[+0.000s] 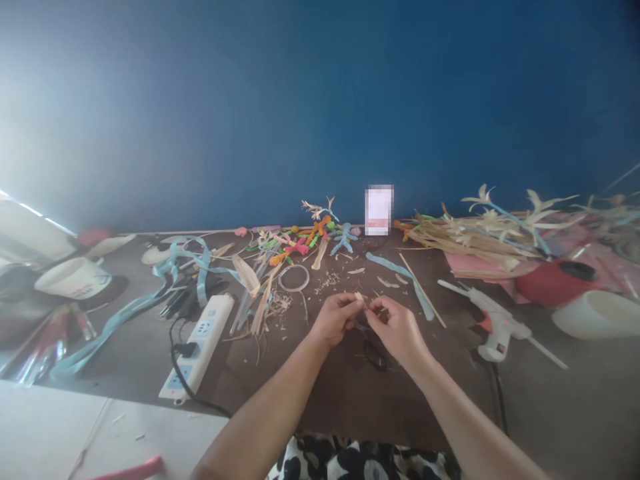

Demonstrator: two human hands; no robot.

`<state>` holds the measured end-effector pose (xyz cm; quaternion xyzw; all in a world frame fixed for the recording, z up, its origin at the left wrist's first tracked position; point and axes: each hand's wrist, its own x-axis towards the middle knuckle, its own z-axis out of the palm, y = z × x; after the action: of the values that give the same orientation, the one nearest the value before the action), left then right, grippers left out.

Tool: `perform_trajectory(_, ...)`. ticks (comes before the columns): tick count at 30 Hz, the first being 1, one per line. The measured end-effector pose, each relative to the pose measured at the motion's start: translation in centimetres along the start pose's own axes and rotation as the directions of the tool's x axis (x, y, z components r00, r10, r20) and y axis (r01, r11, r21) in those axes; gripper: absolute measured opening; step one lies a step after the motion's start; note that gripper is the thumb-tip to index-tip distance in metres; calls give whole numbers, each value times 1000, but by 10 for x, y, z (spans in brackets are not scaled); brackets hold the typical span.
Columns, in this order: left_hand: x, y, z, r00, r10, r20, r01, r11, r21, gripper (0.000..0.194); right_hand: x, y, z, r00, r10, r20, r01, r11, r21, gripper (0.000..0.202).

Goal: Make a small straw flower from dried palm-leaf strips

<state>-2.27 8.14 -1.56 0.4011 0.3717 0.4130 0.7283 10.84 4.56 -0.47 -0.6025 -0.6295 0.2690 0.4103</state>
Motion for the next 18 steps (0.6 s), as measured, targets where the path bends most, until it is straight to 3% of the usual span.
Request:
perform_trajectory(6,1,-1,0,1000,8,-28,-9,999,-51,24,-1,-1,1,1000,-7,-1,7,1000,31,14)
perform_trajectory(18,0,3,1,999,-31,-22,29,995,-93,26,-1,1,4,990,113,82,-132,951,278,20)
